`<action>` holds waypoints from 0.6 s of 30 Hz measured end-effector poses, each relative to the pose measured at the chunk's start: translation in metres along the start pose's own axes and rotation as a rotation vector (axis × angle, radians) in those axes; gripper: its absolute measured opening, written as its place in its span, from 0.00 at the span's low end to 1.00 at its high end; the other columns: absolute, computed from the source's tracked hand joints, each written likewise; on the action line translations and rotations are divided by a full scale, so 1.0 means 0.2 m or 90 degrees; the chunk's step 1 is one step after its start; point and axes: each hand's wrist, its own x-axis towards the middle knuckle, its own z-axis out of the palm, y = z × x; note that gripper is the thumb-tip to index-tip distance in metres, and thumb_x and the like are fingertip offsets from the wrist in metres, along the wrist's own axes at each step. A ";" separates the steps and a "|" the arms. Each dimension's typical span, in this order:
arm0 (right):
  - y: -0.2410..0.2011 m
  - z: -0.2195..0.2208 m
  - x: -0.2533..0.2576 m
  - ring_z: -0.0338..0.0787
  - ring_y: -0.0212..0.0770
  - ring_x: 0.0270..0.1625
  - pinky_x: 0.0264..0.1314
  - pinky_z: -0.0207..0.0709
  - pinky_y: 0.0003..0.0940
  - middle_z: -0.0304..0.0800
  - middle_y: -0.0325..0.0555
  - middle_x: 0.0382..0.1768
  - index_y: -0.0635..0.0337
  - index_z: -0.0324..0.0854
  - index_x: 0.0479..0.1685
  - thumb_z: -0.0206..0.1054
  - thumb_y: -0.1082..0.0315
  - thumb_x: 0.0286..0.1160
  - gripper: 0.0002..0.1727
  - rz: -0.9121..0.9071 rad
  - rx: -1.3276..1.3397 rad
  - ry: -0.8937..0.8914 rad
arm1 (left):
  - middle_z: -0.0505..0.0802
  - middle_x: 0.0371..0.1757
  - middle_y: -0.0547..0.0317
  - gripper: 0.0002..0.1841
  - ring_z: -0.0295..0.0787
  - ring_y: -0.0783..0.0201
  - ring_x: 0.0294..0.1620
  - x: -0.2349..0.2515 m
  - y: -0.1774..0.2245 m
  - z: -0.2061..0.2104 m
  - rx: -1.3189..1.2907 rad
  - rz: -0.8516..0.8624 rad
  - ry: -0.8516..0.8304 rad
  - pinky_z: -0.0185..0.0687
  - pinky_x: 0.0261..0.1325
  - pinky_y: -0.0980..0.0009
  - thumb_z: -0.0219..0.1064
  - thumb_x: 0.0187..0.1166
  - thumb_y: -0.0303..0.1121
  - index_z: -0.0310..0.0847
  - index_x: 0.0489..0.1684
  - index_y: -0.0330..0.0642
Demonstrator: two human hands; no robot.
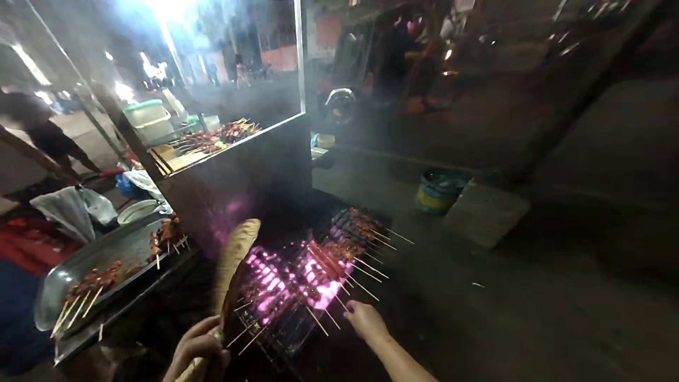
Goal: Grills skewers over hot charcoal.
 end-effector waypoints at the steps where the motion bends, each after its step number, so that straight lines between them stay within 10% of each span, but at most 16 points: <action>1: 0.00 0.00 0.01 0.87 0.60 0.71 0.75 0.76 0.61 0.89 0.60 0.66 0.58 0.83 0.71 0.60 0.61 0.88 0.20 -0.010 -0.009 -0.015 | 0.87 0.69 0.81 0.09 0.80 0.78 0.71 0.01 0.02 0.02 -0.055 -0.015 -0.018 0.79 0.70 0.79 0.64 0.85 0.36 0.87 0.54 0.65; 18: 0.01 -0.07 0.01 0.84 0.57 0.76 0.78 0.74 0.61 0.86 0.57 0.72 0.52 0.84 0.73 0.54 0.55 0.92 0.22 -0.055 -0.048 -0.016 | 0.84 0.72 0.81 0.08 0.77 0.80 0.73 0.03 0.03 -0.01 0.085 0.037 -0.002 0.78 0.70 0.80 0.62 0.87 0.38 0.86 0.54 0.62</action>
